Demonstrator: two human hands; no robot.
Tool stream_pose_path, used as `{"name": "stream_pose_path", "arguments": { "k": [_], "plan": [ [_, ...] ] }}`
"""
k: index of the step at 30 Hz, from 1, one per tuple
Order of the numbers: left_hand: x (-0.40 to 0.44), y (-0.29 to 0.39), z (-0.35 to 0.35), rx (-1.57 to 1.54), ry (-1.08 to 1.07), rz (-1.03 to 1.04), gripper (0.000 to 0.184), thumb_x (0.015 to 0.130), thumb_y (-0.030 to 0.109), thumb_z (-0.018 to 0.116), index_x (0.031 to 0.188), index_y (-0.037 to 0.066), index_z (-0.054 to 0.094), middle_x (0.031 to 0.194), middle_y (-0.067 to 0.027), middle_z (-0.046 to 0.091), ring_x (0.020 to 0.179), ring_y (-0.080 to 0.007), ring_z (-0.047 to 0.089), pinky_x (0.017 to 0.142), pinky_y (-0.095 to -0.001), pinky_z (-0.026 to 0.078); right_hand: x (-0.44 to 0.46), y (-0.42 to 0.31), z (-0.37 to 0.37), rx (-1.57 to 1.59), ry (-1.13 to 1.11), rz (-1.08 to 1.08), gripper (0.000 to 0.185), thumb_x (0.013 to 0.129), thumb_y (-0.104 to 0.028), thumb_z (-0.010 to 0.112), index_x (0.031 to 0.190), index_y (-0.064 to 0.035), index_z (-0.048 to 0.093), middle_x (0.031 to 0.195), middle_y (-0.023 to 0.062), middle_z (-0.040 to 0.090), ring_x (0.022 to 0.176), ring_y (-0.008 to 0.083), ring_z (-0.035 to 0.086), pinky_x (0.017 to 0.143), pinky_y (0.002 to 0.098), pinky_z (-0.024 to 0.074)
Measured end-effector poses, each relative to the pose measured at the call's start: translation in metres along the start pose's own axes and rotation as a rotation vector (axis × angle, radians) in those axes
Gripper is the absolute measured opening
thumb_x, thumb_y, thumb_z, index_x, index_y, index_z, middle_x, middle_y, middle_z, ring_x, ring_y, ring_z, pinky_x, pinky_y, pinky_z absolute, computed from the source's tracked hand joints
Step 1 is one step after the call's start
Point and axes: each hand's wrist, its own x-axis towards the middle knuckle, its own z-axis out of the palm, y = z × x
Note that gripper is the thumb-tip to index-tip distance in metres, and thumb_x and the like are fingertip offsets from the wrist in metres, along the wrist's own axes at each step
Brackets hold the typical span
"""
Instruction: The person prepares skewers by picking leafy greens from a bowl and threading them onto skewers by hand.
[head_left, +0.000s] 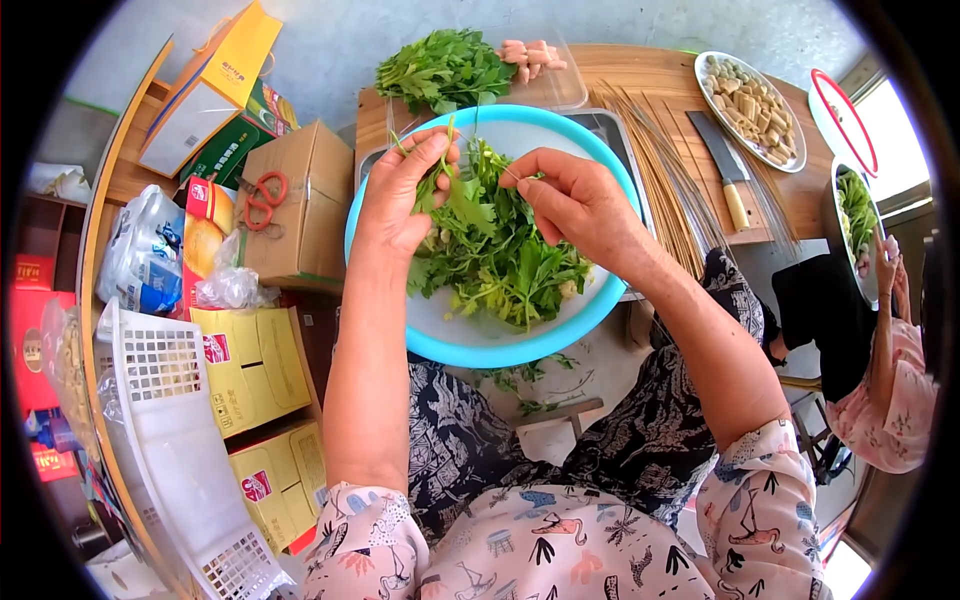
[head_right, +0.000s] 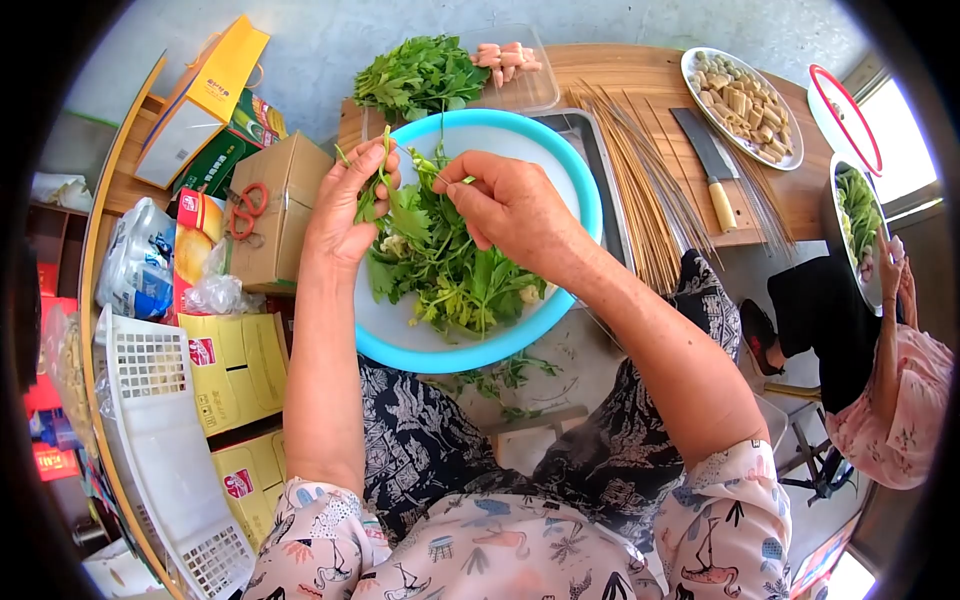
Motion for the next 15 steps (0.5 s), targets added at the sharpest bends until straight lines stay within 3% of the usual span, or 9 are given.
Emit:
{"name": "stream_pose_path", "arguments": {
  "k": [15],
  "plan": [
    [0.0006, -0.0018, 0.0002, 0.035, -0.013, 0.008, 0.018, 0.082, 0.024, 0.071, 0.096, 0.015, 0.064, 0.08, 0.0046, 0.064, 0.063, -0.003, 0.053, 0.051, -0.0154, 0.037, 0.0014, 0.001, 0.0026, -0.02, 0.009, -0.007, 0.018, 0.092, -0.013, 0.048, 0.098, -0.0008, 0.06, 0.052, 0.0013, 0.051, 0.048, 0.007, 0.048, 0.046, 0.0258, 0.0373]
  ]
}}
